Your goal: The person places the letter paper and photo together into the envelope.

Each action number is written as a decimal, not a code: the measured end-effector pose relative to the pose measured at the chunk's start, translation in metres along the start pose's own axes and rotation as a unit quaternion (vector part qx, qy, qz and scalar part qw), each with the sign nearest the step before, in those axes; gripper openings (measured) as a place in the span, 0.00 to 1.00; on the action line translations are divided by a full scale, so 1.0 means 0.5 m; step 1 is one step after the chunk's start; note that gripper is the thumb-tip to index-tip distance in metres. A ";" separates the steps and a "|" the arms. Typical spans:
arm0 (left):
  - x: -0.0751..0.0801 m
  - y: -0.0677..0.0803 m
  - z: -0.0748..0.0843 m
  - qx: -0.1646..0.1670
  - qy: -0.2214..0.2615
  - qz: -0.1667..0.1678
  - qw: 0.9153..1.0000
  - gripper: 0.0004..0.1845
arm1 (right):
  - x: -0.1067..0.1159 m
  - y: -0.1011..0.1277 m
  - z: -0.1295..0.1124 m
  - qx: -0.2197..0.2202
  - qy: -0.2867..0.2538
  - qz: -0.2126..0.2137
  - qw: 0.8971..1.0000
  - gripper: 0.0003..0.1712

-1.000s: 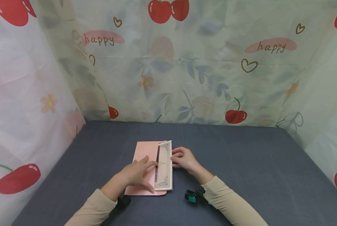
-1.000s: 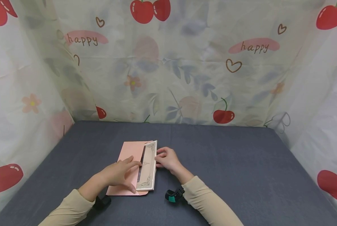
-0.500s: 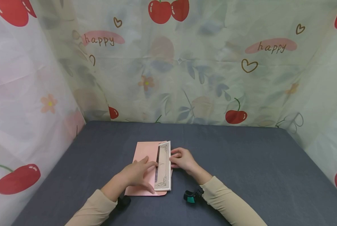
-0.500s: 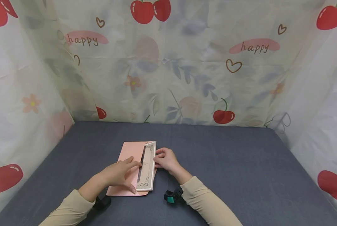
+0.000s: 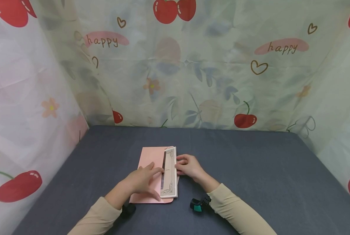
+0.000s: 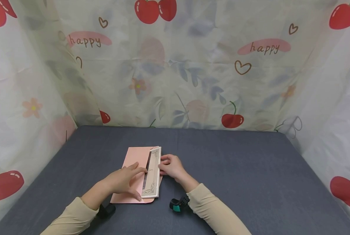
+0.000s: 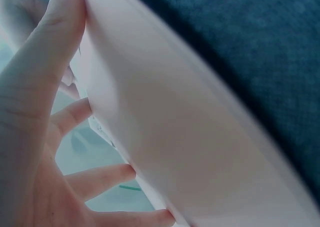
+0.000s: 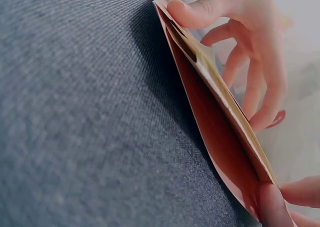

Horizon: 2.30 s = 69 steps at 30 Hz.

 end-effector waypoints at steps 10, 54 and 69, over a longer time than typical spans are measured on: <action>0.000 0.000 -0.001 0.001 -0.001 -0.001 1.000 0.48 | -0.010 0.005 -0.010 0.020 0.030 -0.005 0.999 0.25; 0.004 0.000 0.002 -0.025 -0.009 0.016 1.000 0.48 | -0.020 0.010 -0.012 0.011 0.040 -0.003 0.999 0.23; 0.003 0.001 -0.001 -0.005 -0.003 0.008 1.000 0.48 | -0.034 0.010 -0.015 0.015 0.017 -0.018 1.000 0.22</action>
Point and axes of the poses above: each hand's wrist, its own y-axis away from the middle knuckle, its own x-axis out of the back of the hand, z = x × y, the point moved 9 cm from there along -y, towards the middle knuckle
